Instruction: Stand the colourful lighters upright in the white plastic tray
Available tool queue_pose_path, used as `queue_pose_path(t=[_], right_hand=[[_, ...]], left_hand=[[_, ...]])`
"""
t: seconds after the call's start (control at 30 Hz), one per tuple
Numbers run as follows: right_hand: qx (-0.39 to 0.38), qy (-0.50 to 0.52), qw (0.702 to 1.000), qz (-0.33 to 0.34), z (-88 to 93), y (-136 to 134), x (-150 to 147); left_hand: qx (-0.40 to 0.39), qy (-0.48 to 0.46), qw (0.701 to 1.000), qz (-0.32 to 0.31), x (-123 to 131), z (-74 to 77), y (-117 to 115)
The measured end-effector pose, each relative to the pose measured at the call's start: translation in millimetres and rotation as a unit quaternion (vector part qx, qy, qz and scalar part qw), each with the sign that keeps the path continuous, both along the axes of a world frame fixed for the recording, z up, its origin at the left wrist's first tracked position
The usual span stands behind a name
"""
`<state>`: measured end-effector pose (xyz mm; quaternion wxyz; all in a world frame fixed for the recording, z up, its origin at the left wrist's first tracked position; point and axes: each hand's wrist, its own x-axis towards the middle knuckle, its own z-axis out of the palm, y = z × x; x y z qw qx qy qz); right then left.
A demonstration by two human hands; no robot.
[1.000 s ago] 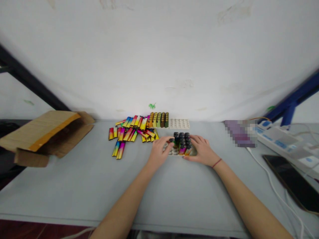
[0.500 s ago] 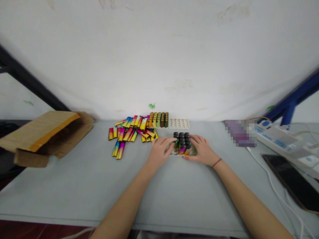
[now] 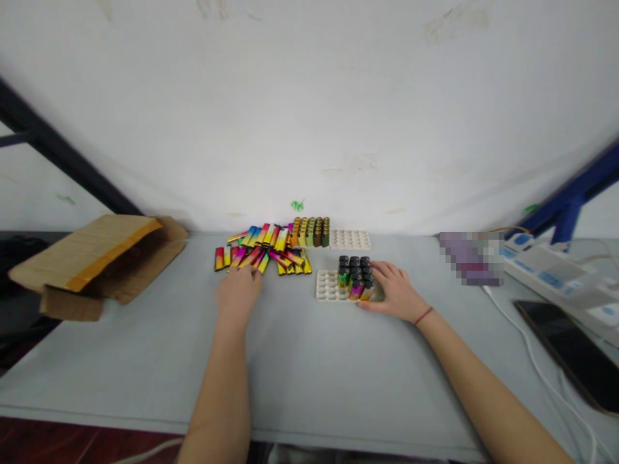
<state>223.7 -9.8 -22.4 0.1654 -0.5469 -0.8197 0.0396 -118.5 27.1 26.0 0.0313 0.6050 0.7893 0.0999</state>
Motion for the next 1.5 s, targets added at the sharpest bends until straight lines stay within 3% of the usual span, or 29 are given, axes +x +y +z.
queue_pose_path(t=[0.17,0.37,0.53,0.73,0.93,1.07,1.17,1.3,1.5], right_hand=[[0.0,0.004,1.0,0.001,0.1,-0.5,-0.3],[0.003,0.003,1.0,0.0,-0.3,-0.9,0.0],[-0.002,0.004,1.0,0.0,-0.3,-0.8,0.0],[-0.01,0.0,1.0,-0.005,1.1,-0.8,-1.1],[-0.013,0.003,1.0,-0.006,2.1,-1.1,-1.4],[-0.012,0.004,1.0,-0.004,1.8,-1.0,-1.3],[-0.009,0.005,1.0,-0.002,1.3,-0.7,-1.1],[-0.007,0.007,1.0,-0.001,0.6,-0.5,-0.8],[-0.008,0.005,1.0,-0.004,1.1,-0.9,-1.2]], left_hand=[[-0.049,0.044,0.998,-0.007,-8.5,2.0,-3.6],[-0.047,0.049,0.997,-0.021,-13.3,2.5,-2.6],[-0.102,0.038,0.994,-0.016,-21.9,6.2,1.6],[-0.144,0.016,0.989,-0.025,-4.2,10.9,-2.1],[-0.082,-0.051,0.994,-0.042,11.2,6.0,-0.9],[-0.011,-0.179,0.984,-0.018,8.4,-2.1,8.4],[0.037,-0.365,0.93,0.021,12.7,-3.5,11.7],[0.053,-0.587,0.807,0.032,31.2,3.9,7.3],[0.017,-0.737,0.672,0.07,53.7,14.1,3.9]])
